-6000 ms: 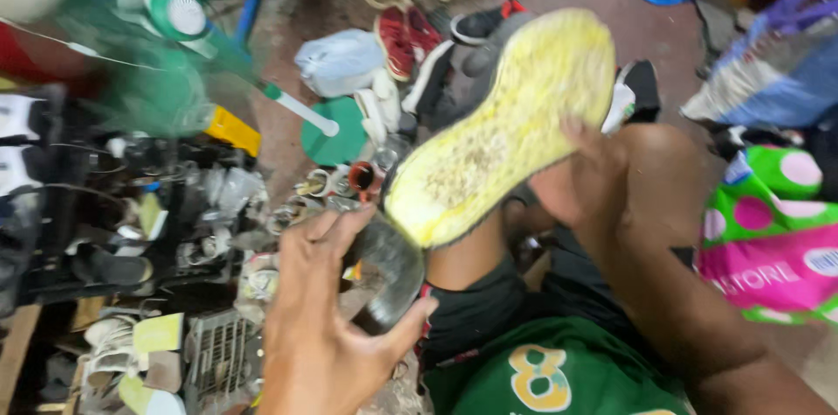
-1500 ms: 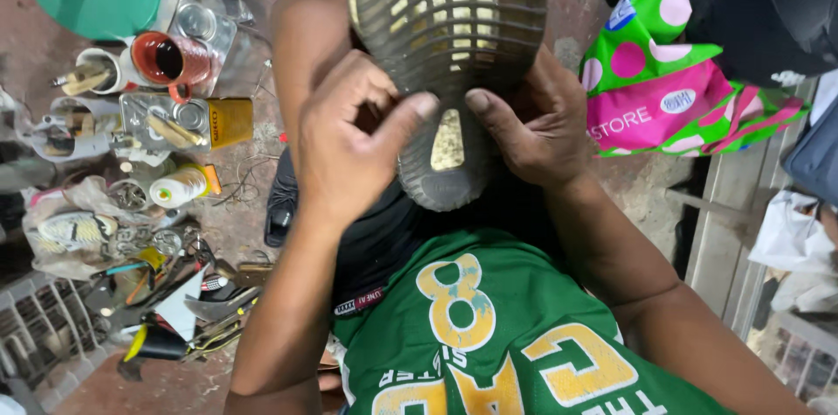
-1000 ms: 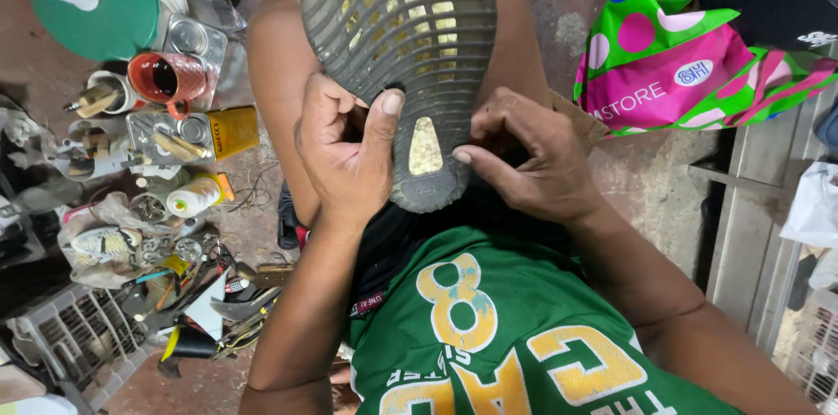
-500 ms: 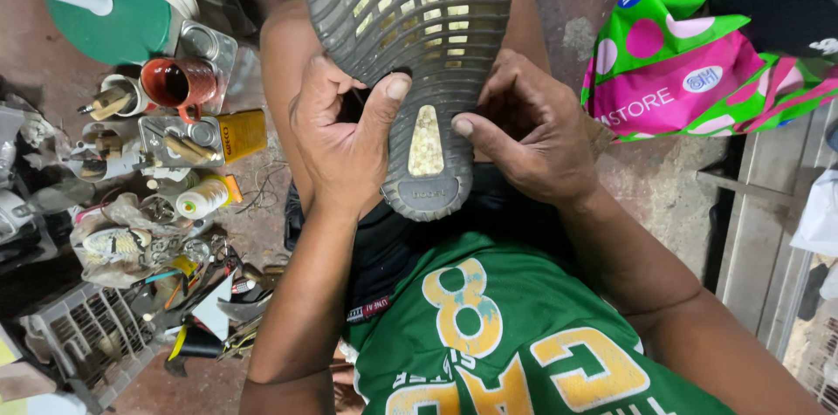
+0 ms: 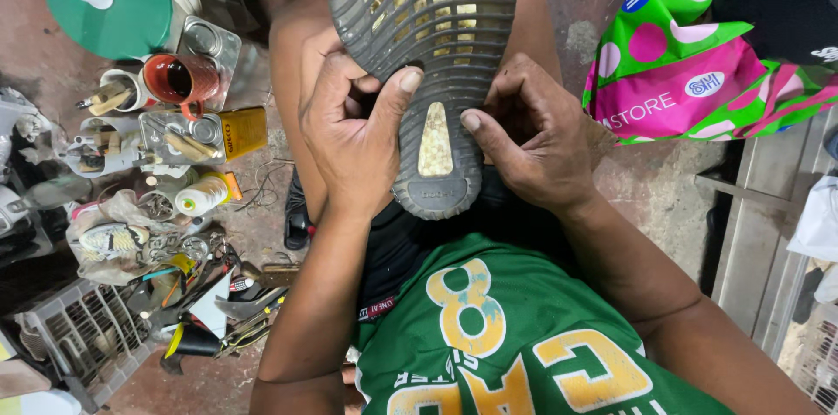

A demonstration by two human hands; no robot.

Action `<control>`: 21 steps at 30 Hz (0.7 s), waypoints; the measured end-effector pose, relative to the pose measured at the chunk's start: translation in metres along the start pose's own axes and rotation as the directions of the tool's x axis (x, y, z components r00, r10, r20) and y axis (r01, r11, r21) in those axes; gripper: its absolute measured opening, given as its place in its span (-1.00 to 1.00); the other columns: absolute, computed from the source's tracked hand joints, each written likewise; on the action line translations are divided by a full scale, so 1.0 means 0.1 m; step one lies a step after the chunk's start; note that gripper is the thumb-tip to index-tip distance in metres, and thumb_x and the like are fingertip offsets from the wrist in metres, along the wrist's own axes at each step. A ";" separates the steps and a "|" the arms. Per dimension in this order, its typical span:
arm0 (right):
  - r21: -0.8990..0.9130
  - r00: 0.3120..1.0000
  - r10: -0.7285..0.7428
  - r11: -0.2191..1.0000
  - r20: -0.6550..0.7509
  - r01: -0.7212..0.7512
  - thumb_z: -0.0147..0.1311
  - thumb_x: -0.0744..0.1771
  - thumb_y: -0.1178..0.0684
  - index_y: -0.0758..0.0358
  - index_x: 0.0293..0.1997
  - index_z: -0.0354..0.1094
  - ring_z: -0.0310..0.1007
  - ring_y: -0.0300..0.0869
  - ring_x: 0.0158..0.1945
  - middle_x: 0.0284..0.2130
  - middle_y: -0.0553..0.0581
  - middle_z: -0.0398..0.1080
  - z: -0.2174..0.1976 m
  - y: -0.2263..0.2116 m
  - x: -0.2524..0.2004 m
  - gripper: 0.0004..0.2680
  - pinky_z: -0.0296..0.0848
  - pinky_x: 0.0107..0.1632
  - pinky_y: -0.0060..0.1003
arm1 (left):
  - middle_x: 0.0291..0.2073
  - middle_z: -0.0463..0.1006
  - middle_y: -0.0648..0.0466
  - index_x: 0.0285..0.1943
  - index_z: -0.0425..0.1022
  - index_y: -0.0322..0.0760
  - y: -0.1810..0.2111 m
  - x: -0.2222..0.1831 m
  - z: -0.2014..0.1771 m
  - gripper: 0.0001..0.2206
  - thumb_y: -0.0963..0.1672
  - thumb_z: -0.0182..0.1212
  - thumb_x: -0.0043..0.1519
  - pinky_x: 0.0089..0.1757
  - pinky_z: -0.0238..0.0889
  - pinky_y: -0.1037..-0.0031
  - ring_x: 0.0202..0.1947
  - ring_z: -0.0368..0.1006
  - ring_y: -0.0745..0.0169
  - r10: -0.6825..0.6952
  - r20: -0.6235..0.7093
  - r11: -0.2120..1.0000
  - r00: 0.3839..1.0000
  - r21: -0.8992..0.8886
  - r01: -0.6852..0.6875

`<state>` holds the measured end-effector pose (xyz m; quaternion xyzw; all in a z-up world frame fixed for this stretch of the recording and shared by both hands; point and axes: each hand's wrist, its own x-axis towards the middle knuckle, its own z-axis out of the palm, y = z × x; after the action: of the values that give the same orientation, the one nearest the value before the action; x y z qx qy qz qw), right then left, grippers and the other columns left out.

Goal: The person hammers the sole of a black sneaker, then applies adhesive to the edges and presses the upper and sole together by hand.

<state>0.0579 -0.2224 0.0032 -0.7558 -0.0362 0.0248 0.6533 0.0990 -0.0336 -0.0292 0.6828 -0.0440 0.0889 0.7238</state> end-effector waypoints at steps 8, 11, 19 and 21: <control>0.076 0.996 0.079 0.994 -0.049 -0.075 0.19 0.36 0.22 0.31 0.02 0.28 0.28 -0.41 -0.22 -0.25 0.00 0.32 -0.04 -0.04 0.14 -0.81 0.34 -0.09 -0.48 | 0.02 0.43 0.06 -0.17 0.42 -0.45 0.05 -0.02 0.00 -0.80 -0.20 0.38 0.35 -0.12 0.18 0.62 -0.21 0.25 0.40 0.055 0.019 0.988 0.998 0.142 -0.057; 0.187 0.993 -0.116 0.975 -0.018 0.117 0.27 0.40 0.20 0.29 0.08 0.19 0.44 -0.39 -0.03 -0.10 0.03 0.41 -0.08 -0.01 0.29 -0.75 0.44 0.10 -0.48 | 0.06 0.44 0.02 -0.19 0.42 -0.47 0.11 0.03 -0.01 -0.77 -0.14 0.18 0.47 0.03 0.22 0.58 -0.06 0.34 0.33 0.074 0.058 0.986 0.996 0.146 -0.081; 0.070 0.976 -0.181 0.979 -0.119 0.190 0.33 0.38 0.22 0.32 0.29 0.21 0.43 -0.21 0.18 0.11 0.11 0.39 -0.10 0.11 0.37 -0.63 0.41 0.32 -0.29 | 0.08 0.42 -0.04 0.16 0.48 -0.43 0.44 -0.12 -0.16 -0.70 -0.10 -0.10 0.51 -0.04 0.30 0.50 -0.09 0.39 0.26 0.015 -0.106 0.984 0.994 0.178 0.004; 0.186 0.977 -0.144 0.967 -0.159 0.173 0.35 0.38 0.21 0.29 0.29 0.19 0.47 -0.22 0.13 0.09 0.11 0.43 -0.12 0.20 0.30 -0.62 0.44 0.29 -0.31 | -0.14 0.52 0.02 0.15 0.49 -0.35 0.47 -0.21 -0.22 -0.75 -0.14 -0.04 0.42 -0.15 0.39 0.50 -0.23 0.45 0.26 -0.297 -0.080 0.953 0.952 0.043 0.301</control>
<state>0.0892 -0.2343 -0.0151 -0.6811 -0.0466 -0.0789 0.7264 0.0686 -0.0105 0.0115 0.6976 0.0884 0.0040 0.7110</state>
